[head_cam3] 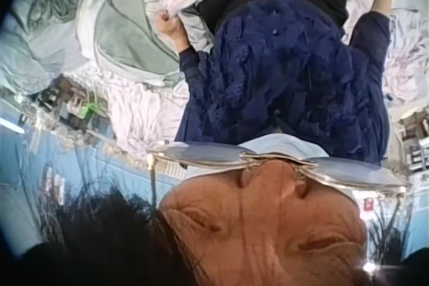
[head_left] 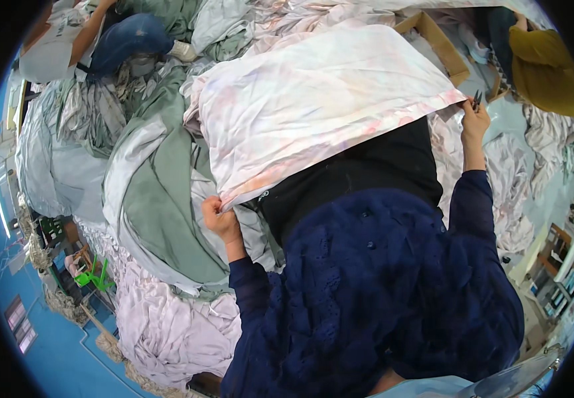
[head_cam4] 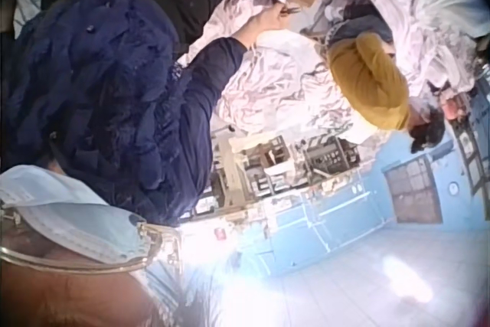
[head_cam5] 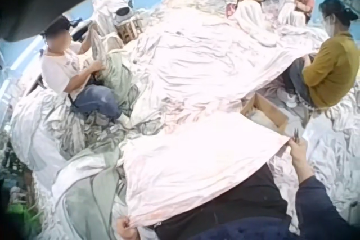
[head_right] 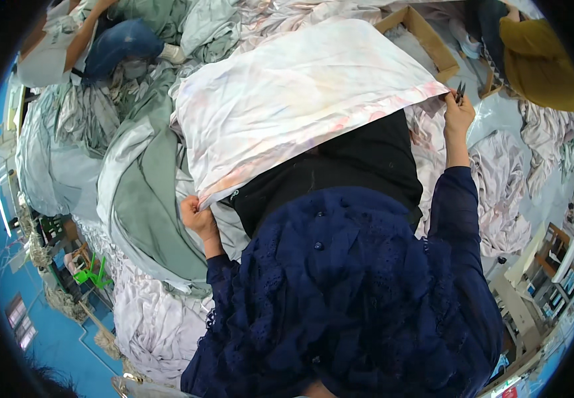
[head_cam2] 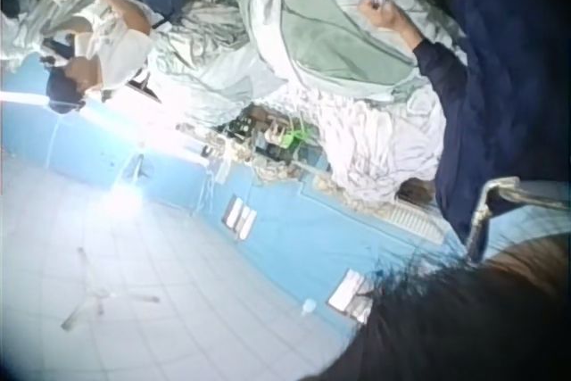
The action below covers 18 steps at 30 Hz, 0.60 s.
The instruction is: Trim loose threads and inspect pillowcases in a manufacturing setting.
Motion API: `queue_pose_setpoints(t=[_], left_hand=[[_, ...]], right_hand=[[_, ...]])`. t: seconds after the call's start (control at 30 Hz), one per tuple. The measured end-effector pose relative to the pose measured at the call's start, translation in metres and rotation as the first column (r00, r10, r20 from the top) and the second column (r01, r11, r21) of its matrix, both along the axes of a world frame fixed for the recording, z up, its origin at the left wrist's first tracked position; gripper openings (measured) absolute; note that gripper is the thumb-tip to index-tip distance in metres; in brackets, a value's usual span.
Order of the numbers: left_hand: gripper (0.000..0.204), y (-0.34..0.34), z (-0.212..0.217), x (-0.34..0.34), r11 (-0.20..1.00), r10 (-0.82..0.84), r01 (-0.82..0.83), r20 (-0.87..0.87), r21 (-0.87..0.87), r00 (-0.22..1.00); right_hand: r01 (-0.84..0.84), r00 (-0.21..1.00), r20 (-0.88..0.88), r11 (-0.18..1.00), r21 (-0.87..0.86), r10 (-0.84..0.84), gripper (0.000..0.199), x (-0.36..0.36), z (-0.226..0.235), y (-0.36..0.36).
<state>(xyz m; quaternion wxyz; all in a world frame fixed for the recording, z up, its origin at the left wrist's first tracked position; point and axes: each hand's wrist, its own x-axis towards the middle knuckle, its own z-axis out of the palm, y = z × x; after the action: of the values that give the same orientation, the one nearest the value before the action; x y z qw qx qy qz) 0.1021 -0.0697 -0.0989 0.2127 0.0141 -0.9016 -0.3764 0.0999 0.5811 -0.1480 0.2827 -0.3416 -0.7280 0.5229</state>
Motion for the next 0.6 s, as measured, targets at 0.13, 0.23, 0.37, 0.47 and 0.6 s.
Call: queue_pose_setpoints(t=[0.13, 0.23, 0.37, 0.47, 0.6], left_hand=[[0.021, 0.0, 0.006, 0.002, 0.995, 0.066, -0.071, 0.066, 0.075, 0.996], [0.021, -0.006, 0.013, 0.001, 0.982, 0.069, -0.035, 0.178, -0.184, 0.982], [0.038, 0.042, 0.063, -0.006, 0.797, -0.022, 0.259, 0.402, -0.546, 0.916], [0.039, 0.086, 0.095, -0.004, 0.972, -0.196, 0.235, 0.557, 0.001, 0.807], [0.035, 0.175, 0.134, -0.02, 0.485, -0.718, -0.122, 0.474, 0.866, 0.509]], right_hand=[[0.025, 0.998, -0.056, 0.999, 0.043, -0.022, 0.013, -0.002, -0.005, 0.001], [-0.005, 1.0, -0.012, 0.997, -0.072, 0.004, 0.015, -0.008, 0.011, -0.011], [-0.041, 0.997, 0.067, 0.999, 0.026, 0.039, 0.023, 0.005, -0.001, 0.001], [-0.09, 0.992, 0.103, 0.987, 0.136, 0.076, 0.025, -0.004, 0.043, -0.041], [-0.572, 0.812, 0.08, 0.761, 0.306, 0.578, 0.036, -0.024, 0.11, -0.114]])
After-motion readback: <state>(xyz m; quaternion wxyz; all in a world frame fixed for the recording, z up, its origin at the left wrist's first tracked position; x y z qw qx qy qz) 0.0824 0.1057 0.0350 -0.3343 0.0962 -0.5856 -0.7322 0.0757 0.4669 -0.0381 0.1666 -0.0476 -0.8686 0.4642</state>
